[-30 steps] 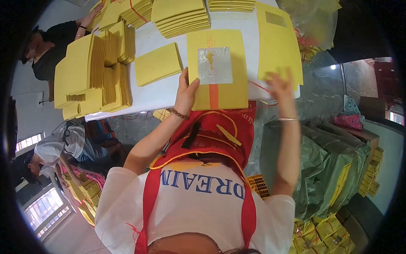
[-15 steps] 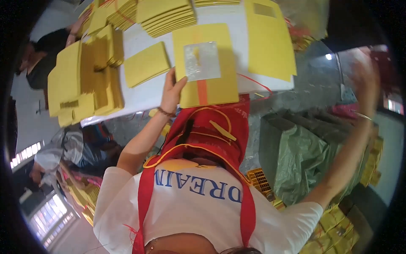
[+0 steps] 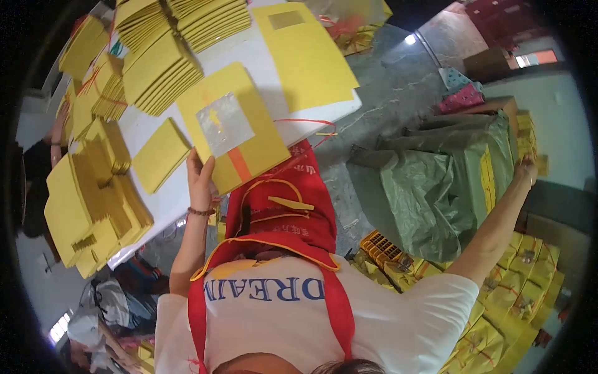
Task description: Folding and stacking yellow joss paper with gold and silver foil details.
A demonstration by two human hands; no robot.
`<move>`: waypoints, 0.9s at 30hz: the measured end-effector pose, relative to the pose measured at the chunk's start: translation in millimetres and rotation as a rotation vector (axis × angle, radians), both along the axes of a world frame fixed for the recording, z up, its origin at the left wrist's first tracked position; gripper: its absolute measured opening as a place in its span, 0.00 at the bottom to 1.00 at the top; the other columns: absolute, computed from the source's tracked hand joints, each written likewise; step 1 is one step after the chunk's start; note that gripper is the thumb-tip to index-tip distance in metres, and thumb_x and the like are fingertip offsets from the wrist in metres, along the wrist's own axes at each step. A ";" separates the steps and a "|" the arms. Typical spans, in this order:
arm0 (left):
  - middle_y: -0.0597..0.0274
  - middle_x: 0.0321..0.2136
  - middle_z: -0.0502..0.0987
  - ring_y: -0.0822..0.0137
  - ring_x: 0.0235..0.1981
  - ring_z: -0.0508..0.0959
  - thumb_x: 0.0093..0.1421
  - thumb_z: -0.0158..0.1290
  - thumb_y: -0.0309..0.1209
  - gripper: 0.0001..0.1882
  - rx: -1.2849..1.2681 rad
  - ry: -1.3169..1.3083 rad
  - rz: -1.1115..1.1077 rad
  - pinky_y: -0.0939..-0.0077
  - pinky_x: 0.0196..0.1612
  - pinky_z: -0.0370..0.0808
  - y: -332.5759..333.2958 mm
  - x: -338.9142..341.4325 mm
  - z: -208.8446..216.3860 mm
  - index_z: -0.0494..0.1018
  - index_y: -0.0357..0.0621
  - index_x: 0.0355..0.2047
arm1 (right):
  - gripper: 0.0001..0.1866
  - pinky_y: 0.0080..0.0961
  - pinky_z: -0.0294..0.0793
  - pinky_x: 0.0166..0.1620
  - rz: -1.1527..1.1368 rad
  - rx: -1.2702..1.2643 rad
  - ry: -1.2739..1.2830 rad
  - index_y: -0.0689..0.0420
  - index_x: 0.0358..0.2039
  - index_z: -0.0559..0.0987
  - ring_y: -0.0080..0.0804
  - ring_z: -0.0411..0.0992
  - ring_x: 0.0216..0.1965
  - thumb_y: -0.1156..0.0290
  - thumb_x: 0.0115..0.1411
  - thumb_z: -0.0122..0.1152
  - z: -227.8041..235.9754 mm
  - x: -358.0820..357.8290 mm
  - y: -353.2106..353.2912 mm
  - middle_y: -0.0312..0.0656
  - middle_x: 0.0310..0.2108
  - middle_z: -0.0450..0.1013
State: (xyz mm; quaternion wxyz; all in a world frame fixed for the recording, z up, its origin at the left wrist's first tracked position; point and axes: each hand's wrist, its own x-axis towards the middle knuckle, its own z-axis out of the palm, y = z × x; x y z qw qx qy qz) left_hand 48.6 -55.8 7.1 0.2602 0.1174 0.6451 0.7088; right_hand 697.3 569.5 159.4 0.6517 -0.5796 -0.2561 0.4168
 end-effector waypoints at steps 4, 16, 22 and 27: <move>0.57 0.49 0.67 0.68 0.48 0.68 0.57 0.50 0.22 0.30 -0.028 0.012 -0.034 0.74 0.51 0.66 1.7 -3.0 -6.5 0.52 0.38 0.59 | 0.11 0.27 0.69 0.34 0.075 -0.117 0.049 0.57 0.42 0.74 0.29 0.72 0.39 0.70 0.63 0.45 -52.5 -43.1 4.5 0.41 0.42 0.72; 0.52 0.51 0.64 0.52 0.50 0.64 0.46 0.60 0.31 0.28 -0.511 1.235 -0.255 0.62 0.51 0.61 -10.6 35.3 49.5 0.67 0.41 0.49 | 0.18 0.23 0.68 0.46 1.594 0.044 -0.458 0.58 0.49 0.73 0.26 0.70 0.45 0.67 0.59 0.56 -99.3 -506.4 -346.7 0.38 0.42 0.73; 0.57 0.44 0.68 0.57 0.46 0.66 0.44 0.61 0.32 0.27 -0.584 1.308 -0.417 0.64 0.46 0.64 -11.8 24.7 48.3 0.69 0.41 0.47 | 0.14 0.27 0.69 0.48 1.622 0.975 -0.820 0.57 0.42 0.75 0.37 0.71 0.44 0.73 0.53 0.60 -104.5 -522.7 -391.8 0.40 0.43 0.73; 0.59 0.42 0.69 0.59 0.43 0.67 0.44 0.61 0.33 0.25 -0.538 1.283 -0.430 0.66 0.44 0.65 -14.3 16.5 51.3 0.70 0.41 0.44 | 0.20 0.22 0.67 0.44 1.078 0.246 -0.295 0.56 0.51 0.70 0.21 0.70 0.42 0.68 0.59 0.57 -81.0 -476.2 -289.7 0.36 0.42 0.74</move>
